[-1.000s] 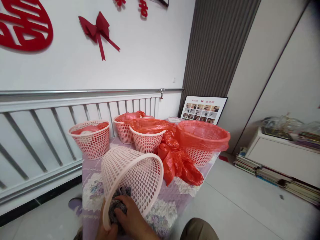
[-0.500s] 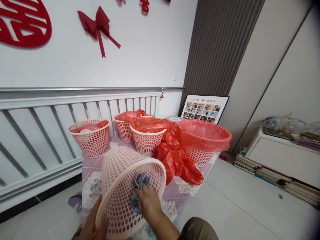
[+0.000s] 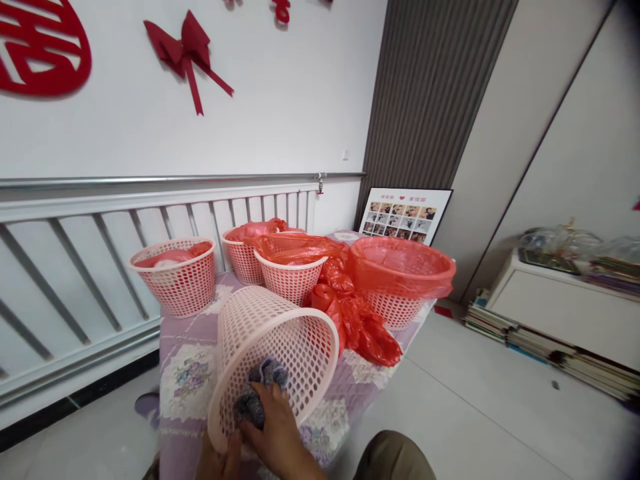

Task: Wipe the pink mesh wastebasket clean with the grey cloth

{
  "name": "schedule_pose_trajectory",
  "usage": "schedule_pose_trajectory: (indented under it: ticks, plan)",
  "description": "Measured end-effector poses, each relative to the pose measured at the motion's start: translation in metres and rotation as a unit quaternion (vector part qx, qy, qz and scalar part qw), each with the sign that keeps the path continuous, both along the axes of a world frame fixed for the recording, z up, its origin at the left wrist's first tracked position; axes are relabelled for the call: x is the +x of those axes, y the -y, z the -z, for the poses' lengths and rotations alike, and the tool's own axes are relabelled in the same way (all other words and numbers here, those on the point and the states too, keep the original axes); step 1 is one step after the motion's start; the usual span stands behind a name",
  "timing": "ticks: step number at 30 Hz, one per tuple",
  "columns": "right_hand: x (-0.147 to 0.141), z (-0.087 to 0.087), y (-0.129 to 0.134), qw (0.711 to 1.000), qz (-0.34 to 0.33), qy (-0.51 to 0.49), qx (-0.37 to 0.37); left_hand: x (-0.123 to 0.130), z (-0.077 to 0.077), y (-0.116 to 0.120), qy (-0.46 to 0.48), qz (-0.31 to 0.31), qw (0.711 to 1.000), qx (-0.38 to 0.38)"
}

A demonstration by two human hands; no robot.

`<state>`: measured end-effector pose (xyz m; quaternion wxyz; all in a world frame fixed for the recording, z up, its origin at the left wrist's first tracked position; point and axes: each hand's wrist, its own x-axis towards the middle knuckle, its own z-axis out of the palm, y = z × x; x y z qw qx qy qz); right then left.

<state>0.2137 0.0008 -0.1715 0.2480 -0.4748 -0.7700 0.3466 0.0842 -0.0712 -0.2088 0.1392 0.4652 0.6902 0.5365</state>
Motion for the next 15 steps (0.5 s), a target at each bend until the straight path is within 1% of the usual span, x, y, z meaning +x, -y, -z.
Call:
schedule_pose_trajectory:
  ticks: [2,4,5,7,9,11,13,15]
  plan:
    - [-0.013,-0.004,0.013,0.998,-0.014,-0.046,-0.036,-0.009,-0.015,0.006,-0.013,-0.018,0.999,0.042]
    - [-0.026,-0.012,0.027,0.992,-0.040,-0.103,-0.067,-0.016,-0.035,0.014,-0.058,-0.034,0.994,0.081]
    - [-0.031,-0.016,0.035,0.987,-0.051,-0.133,-0.076,-0.019,-0.045,0.019,-0.087,-0.033,0.992,0.090]
    - [-0.038,-0.023,0.046,0.978,-0.070,-0.181,-0.077,-0.025,-0.065,0.028,-0.146,0.012,0.986,0.081]
    - [-0.040,-0.026,0.049,0.976,-0.092,-0.187,-0.058,-0.030,-0.081,0.035,-0.170,0.028,0.982,0.076]
    - [-0.034,-0.022,0.041,0.984,-0.117,-0.131,-0.024,-0.033,-0.091,0.038,-0.179,0.027,0.981,0.068]
    - [-0.023,-0.014,0.026,0.991,-0.127,-0.027,0.016,-0.035,-0.095,0.039,-0.182,0.026,0.981,0.063]
    - [-0.011,-0.005,0.007,0.988,-0.123,0.073,0.060,-0.033,-0.097,0.038,-0.177,0.029,0.982,0.057]
